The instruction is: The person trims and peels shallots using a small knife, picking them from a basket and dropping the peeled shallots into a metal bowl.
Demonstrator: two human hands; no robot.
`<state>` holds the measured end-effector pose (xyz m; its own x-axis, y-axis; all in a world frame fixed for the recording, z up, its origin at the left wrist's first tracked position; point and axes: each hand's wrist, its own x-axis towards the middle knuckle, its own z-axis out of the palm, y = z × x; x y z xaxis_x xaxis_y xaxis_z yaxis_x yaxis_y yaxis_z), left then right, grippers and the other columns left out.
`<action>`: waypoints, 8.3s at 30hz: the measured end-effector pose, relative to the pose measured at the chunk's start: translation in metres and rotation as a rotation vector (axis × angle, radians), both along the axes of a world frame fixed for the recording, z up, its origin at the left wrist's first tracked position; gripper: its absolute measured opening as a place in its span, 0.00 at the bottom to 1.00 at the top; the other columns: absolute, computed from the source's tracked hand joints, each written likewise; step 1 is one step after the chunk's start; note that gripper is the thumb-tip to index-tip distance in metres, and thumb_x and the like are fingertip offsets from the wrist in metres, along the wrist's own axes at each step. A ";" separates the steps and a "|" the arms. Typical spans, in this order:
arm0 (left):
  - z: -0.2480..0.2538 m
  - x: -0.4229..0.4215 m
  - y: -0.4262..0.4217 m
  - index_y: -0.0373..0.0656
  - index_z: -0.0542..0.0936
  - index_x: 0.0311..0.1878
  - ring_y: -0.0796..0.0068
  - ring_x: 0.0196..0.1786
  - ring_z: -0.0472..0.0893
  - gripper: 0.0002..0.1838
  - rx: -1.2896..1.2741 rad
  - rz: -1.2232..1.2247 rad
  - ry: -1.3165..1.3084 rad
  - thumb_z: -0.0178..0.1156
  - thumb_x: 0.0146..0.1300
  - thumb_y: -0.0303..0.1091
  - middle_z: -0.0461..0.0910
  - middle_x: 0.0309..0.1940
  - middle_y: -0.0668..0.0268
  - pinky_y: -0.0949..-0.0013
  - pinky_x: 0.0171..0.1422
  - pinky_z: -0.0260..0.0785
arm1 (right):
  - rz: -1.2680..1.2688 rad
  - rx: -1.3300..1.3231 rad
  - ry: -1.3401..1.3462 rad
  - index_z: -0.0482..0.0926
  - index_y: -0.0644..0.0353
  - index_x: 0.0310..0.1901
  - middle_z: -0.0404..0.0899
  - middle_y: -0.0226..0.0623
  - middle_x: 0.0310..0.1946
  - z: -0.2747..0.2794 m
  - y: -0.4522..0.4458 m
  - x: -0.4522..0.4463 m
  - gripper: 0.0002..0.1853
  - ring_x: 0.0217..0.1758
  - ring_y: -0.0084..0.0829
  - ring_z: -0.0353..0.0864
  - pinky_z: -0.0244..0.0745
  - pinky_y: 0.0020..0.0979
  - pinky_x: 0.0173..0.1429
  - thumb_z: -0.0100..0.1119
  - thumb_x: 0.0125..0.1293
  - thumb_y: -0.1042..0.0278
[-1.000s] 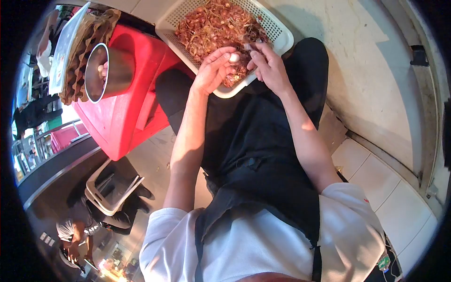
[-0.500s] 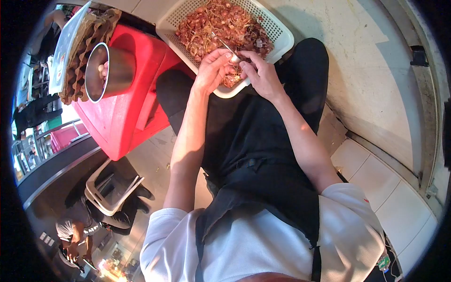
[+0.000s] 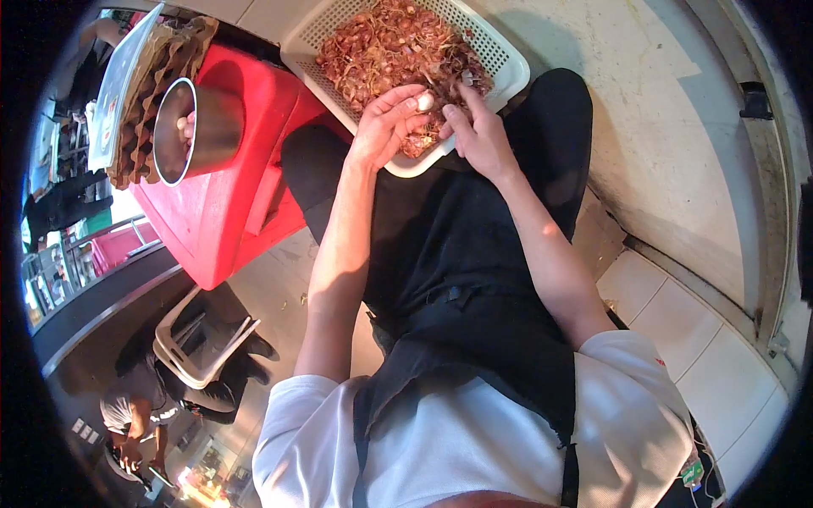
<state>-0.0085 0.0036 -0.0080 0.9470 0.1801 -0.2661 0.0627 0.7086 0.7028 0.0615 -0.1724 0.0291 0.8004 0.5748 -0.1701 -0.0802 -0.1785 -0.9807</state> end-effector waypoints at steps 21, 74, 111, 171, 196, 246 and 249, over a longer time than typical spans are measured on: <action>0.000 -0.002 0.003 0.33 0.76 0.58 0.66 0.50 0.83 0.15 -0.007 -0.055 -0.037 0.55 0.71 0.26 0.82 0.49 0.56 0.65 0.55 0.79 | 0.029 0.150 0.164 0.76 0.63 0.54 0.79 0.34 0.24 -0.008 0.007 -0.006 0.14 0.21 0.19 0.75 0.70 0.25 0.26 0.50 0.74 0.65; -0.006 -0.001 0.001 0.35 0.77 0.53 0.76 0.42 0.82 0.11 0.060 -0.107 -0.002 0.57 0.70 0.27 0.82 0.44 0.62 0.72 0.45 0.78 | 0.175 -0.010 -0.096 0.71 0.62 0.61 0.82 0.38 0.26 0.002 -0.003 0.004 0.20 0.28 0.27 0.83 0.77 0.31 0.35 0.56 0.71 0.65; -0.001 -0.003 -0.003 0.37 0.72 0.56 0.77 0.41 0.81 0.17 0.144 -0.150 0.061 0.50 0.64 0.17 0.77 0.50 0.64 0.74 0.43 0.76 | 0.003 -0.091 -0.168 0.75 0.62 0.53 0.82 0.41 0.26 -0.013 -0.001 0.004 0.12 0.29 0.32 0.85 0.78 0.34 0.35 0.54 0.72 0.68; -0.008 0.002 -0.005 0.35 0.77 0.54 0.73 0.45 0.82 0.12 0.163 -0.062 0.066 0.59 0.68 0.25 0.82 0.47 0.62 0.72 0.46 0.78 | 0.091 0.038 -0.177 0.71 0.64 0.61 0.83 0.40 0.29 -0.012 0.002 -0.004 0.20 0.30 0.27 0.84 0.77 0.32 0.37 0.54 0.71 0.67; 0.005 0.000 -0.007 0.35 0.74 0.56 0.69 0.50 0.82 0.13 0.063 -0.066 0.010 0.54 0.70 0.24 0.80 0.49 0.60 0.68 0.54 0.78 | -0.008 -0.013 0.037 0.68 0.65 0.67 0.80 0.32 0.24 -0.008 -0.006 0.008 0.23 0.16 0.15 0.68 0.65 0.21 0.22 0.49 0.76 0.61; -0.024 0.039 -0.019 0.45 0.79 0.56 0.44 0.50 0.81 0.24 1.925 -0.487 0.350 0.64 0.52 0.32 0.79 0.48 0.43 0.50 0.52 0.75 | -0.214 0.008 -0.146 0.79 0.62 0.49 0.80 0.37 0.20 -0.054 -0.027 0.030 0.17 0.23 0.30 0.81 0.75 0.35 0.33 0.50 0.73 0.57; 0.012 0.053 -0.010 0.40 0.80 0.55 0.48 0.48 0.82 0.23 1.829 -0.303 0.112 0.59 0.52 0.25 0.82 0.40 0.44 0.53 0.53 0.74 | -0.190 -0.003 -0.137 0.80 0.61 0.49 0.80 0.35 0.20 -0.055 -0.028 0.031 0.16 0.21 0.27 0.79 0.74 0.33 0.30 0.51 0.73 0.57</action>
